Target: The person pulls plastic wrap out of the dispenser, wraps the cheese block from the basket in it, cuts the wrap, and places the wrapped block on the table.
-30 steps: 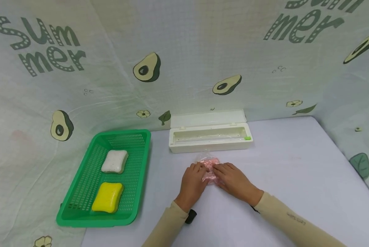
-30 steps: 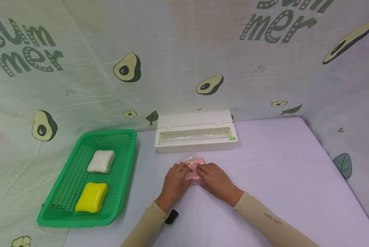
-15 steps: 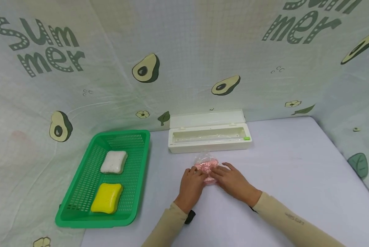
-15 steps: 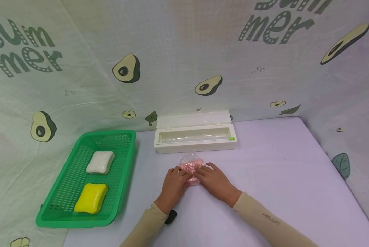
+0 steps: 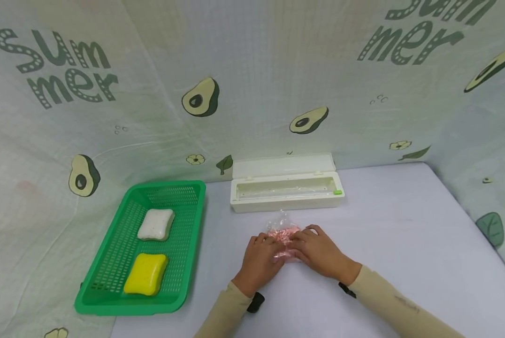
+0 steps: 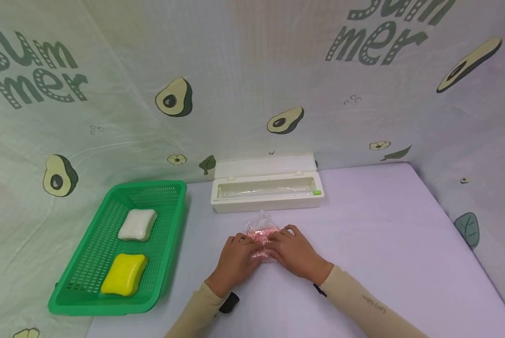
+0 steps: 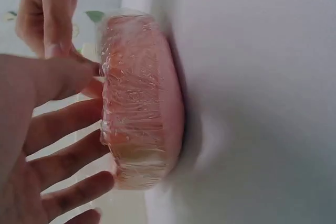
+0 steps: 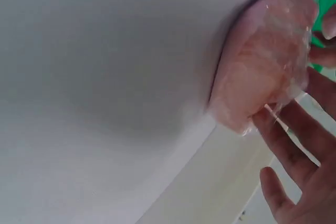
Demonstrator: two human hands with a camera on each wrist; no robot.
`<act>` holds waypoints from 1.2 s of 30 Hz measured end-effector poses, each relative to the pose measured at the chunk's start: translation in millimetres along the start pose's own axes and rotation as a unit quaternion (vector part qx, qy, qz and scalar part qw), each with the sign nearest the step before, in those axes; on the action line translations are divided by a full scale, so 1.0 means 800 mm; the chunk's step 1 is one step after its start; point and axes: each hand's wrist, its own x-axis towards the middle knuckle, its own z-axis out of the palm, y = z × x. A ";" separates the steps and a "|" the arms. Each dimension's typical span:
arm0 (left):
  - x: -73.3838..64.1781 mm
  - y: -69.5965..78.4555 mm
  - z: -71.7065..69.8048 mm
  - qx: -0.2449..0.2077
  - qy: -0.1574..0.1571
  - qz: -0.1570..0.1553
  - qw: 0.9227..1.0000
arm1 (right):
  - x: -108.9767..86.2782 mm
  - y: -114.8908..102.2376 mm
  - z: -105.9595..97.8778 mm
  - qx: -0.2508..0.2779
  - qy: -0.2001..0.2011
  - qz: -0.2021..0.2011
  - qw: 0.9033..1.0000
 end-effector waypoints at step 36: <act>0.035 -0.039 0.028 -0.310 0.039 -0.114 0.943 | 0.031 0.041 0.010 0.364 0.010 0.171 0.916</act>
